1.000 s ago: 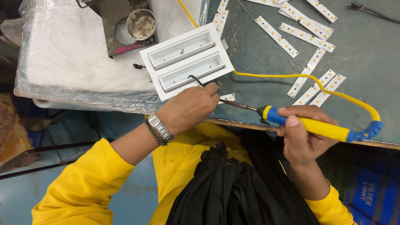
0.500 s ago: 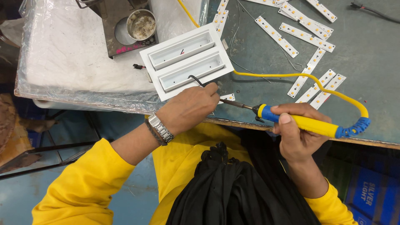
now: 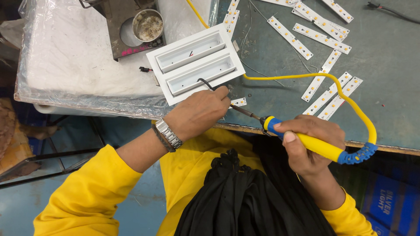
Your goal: The person uses a soldering iron to attach wires to LED strip modules inside a white rectangular housing. They repeatedly heat the soldering iron in a small metal cup, then solder the wires to the LED strips, placing completed units aside and picking up new housings to continue the process.
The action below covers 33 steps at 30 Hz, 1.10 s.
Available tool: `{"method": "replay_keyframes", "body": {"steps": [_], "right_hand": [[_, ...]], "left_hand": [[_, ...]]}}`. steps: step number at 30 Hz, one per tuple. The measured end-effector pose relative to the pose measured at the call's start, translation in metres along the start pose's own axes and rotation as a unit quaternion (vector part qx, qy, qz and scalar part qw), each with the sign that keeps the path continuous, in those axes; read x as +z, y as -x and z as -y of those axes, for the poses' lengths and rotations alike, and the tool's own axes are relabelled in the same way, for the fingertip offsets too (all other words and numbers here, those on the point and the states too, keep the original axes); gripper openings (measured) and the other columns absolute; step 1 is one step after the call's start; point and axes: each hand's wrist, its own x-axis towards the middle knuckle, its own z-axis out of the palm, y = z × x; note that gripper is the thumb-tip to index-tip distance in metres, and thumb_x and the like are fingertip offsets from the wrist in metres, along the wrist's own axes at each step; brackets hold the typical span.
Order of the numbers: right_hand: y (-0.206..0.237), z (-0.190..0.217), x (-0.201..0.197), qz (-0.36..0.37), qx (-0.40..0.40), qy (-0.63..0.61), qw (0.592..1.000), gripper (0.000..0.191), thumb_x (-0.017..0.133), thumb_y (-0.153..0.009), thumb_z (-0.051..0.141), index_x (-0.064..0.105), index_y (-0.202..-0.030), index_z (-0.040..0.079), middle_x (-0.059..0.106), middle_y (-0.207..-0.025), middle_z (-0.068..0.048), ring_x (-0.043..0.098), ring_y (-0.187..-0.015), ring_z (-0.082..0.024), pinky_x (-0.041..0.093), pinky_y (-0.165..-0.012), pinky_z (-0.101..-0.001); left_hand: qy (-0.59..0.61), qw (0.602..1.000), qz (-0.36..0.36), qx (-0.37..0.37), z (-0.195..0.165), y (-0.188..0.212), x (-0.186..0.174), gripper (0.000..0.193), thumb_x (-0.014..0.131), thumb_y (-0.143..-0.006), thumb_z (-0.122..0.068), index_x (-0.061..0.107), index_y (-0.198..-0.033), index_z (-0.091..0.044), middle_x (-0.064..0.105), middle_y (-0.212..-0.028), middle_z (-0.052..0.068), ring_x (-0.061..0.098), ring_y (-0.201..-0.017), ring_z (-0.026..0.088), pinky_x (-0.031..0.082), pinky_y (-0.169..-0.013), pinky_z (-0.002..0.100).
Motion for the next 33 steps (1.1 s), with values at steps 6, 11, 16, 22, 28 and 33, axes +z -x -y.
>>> {"method": "replay_keyframes", "body": {"steps": [6, 11, 16, 22, 28, 33], "right_hand": [[0.003, 0.002, -0.009, -0.049, 0.005, 0.001, 0.999, 0.021, 0.064, -0.102, 0.018, 0.072, -0.097, -0.001, 0.071, -0.078, -0.011, 0.063, -0.052, -0.011, 0.051, -0.054, -0.0202], [0.005, -0.001, -0.011, -0.057, 0.014, -0.010, 0.998, 0.023, 0.064, -0.103, 0.019, 0.072, -0.099, -0.003, 0.071, -0.077, -0.011, 0.062, -0.051, -0.010, 0.049, -0.052, -0.0186], [0.005, -0.002, -0.012, -0.066, 0.019, -0.036, 0.997, 0.025, 0.065, -0.103, 0.020, 0.071, -0.098, -0.004, 0.069, -0.075, -0.011, 0.061, -0.050, -0.010, 0.048, -0.051, -0.0184], [0.007, 0.002, -0.017, -0.105, 0.051, -0.060, 0.991, 0.024, 0.065, -0.098, 0.018, 0.071, -0.095, -0.005, 0.067, -0.072, -0.012, 0.058, -0.048, -0.010, 0.047, -0.049, -0.0180], [0.011, 0.000, -0.019, -0.133, 0.063, -0.096, 0.984, 0.024, 0.066, -0.094, 0.017, 0.070, -0.095, -0.006, 0.066, -0.072, -0.014, 0.057, -0.048, -0.010, 0.046, -0.046, -0.0182], [0.015, -0.003, -0.020, -0.148, 0.076, -0.095, 0.981, 0.024, 0.066, -0.094, 0.016, 0.070, -0.095, -0.007, 0.066, -0.072, -0.013, 0.057, -0.047, -0.010, 0.046, -0.046, -0.0180]], "left_hand": [[-0.003, 1.000, 0.002, 0.002, 0.001, 0.000, 0.000, 0.004, 0.061, -0.083, -0.001, 0.063, -0.085, 0.002, 0.060, -0.098, 0.017, 0.069, -0.076, 0.030, 0.056, -0.066, 0.042], [-0.002, 1.000, 0.009, 0.002, 0.002, -0.001, 0.001, 0.005, 0.061, -0.083, -0.001, 0.063, -0.086, 0.002, 0.060, -0.099, 0.017, 0.069, -0.075, 0.030, 0.056, -0.066, 0.041], [0.000, 1.000, 0.001, 0.004, 0.003, -0.001, 0.003, 0.004, 0.061, -0.083, -0.002, 0.063, -0.085, 0.001, 0.060, -0.097, 0.017, 0.069, -0.075, 0.030, 0.057, -0.067, 0.041], [-0.039, 0.999, -0.018, 0.008, 0.000, 0.001, 0.001, 0.006, 0.062, -0.084, -0.006, 0.061, -0.081, -0.001, 0.058, -0.098, 0.015, 0.069, -0.071, 0.027, 0.057, -0.064, 0.041], [-0.056, 0.996, -0.055, -0.029, -0.008, 0.010, 0.002, 0.006, 0.062, -0.086, -0.008, 0.061, -0.087, -0.002, 0.056, -0.093, 0.013, 0.068, -0.070, 0.025, 0.056, -0.061, 0.040], [-0.038, 0.997, -0.068, -0.013, -0.005, 0.015, 0.002, 0.011, 0.060, -0.085, -0.006, 0.062, -0.093, 0.001, 0.056, -0.093, 0.013, 0.068, -0.073, 0.026, 0.056, -0.064, 0.040]]}}
